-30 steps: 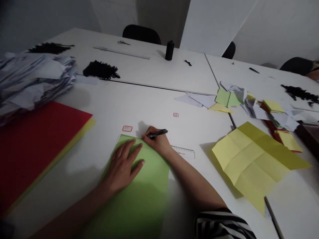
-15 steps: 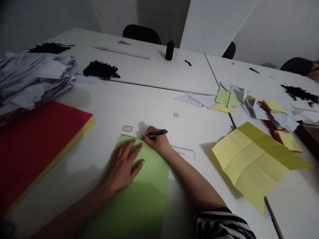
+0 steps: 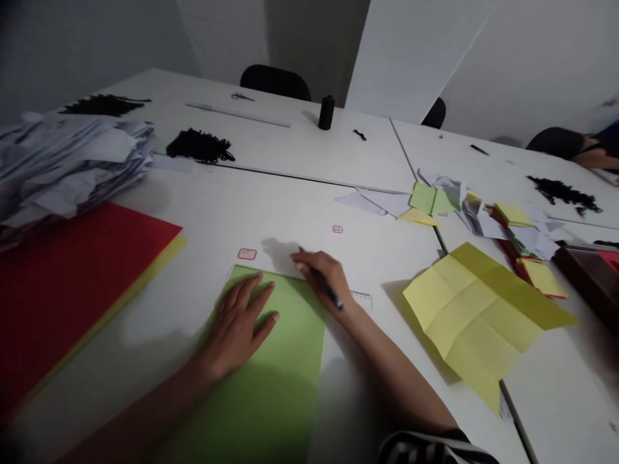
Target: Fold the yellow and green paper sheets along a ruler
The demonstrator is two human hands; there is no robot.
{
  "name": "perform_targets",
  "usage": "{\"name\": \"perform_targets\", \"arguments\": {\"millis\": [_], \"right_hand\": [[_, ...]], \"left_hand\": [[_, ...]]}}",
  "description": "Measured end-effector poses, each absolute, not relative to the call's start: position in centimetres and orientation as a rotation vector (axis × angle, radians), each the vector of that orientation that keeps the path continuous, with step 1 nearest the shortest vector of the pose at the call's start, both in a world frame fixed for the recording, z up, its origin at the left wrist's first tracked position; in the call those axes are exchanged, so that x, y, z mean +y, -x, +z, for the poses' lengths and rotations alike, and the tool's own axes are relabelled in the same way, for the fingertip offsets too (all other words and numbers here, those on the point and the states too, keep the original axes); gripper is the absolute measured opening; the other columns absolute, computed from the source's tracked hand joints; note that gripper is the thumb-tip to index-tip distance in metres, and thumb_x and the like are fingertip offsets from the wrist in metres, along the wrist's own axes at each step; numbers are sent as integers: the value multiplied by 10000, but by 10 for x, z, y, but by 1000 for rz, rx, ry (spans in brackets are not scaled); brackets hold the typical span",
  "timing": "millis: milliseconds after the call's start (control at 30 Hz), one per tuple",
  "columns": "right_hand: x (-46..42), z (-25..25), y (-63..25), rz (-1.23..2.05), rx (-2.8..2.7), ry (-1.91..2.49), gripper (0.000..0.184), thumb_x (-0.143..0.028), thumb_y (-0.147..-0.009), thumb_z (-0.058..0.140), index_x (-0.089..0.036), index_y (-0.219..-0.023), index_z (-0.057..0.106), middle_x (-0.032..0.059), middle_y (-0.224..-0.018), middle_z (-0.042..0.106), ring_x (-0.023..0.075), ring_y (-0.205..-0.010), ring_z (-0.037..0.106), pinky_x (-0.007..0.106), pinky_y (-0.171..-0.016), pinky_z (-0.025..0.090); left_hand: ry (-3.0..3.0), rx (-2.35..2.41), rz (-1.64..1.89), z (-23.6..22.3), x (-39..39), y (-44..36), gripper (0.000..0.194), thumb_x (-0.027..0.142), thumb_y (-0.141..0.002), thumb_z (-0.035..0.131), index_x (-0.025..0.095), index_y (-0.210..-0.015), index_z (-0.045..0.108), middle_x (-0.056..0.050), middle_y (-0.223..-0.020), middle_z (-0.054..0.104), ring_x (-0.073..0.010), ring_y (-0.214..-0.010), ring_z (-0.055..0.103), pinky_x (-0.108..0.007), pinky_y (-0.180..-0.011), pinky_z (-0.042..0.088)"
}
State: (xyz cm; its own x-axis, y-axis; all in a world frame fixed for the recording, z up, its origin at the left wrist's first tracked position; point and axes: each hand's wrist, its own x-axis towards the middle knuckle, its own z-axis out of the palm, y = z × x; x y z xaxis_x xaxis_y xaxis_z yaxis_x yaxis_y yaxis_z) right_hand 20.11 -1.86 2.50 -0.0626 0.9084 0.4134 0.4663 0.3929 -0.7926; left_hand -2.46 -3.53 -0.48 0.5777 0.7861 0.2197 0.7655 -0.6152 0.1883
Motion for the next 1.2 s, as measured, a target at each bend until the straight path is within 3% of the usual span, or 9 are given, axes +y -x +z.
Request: {"name": "perform_targets", "arguments": {"millis": [100, 200, 600, 933, 1200], "right_hand": [[-37, 9, -196, 490, -2009, 1206, 243, -231, -958, 505, -250, -1143, 661, 53, -1103, 677, 213, -1108, 558, 382, -938, 489], [-48, 0, -195, 442, -2116, 1269, 269, -186, -951, 501, -236, -1170, 649, 54, -1136, 669, 222, -1150, 525, 385, -963, 471], [-106, -12, -280, 388, -1953, 1426, 259, -206, -956, 478, -256, -1157, 634, 65, -1173, 656, 252, -1112, 566, 437, -909, 494], [-94, -7, -272, 278, -1921, 1400, 228, -188, -911, 563, -248, -1127, 604, 74, -1022, 647, 228, -974, 574, 395, -836, 495], [-98, -6, -279, 290, -1940, 1427, 235, -188, -919, 541, -252, -1141, 585, 73, -1039, 637, 229, -970, 563, 406, -835, 486]], "left_hand": [[-2730, 1342, 456, -6, -35, 25, 505, 409, -914, 483, 176, -1361, 502, -156, -1445, 395, -328, -1336, 347, -503, -1095, 323], [-2734, 1339, 473, -7, -34, 24, 512, 414, -919, 476, 178, -1374, 482, -155, -1457, 381, -328, -1332, 357, -505, -1089, 329], [-2693, 1323, 565, -10, -32, 26, 506, 436, -925, 462, 181, -1363, 460, -151, -1460, 374, -338, -1319, 376, -519, -1051, 369], [-2804, 1134, 546, 18, -35, -8, 388, 329, -926, 466, 134, -1246, 565, -145, -1357, 506, -308, -1279, 426, -497, -1087, 339], [-2710, 1094, 541, -3, -43, -34, 402, 345, -924, 494, 135, -1262, 551, -142, -1328, 536, -296, -1238, 469, -473, -1049, 390]]}}
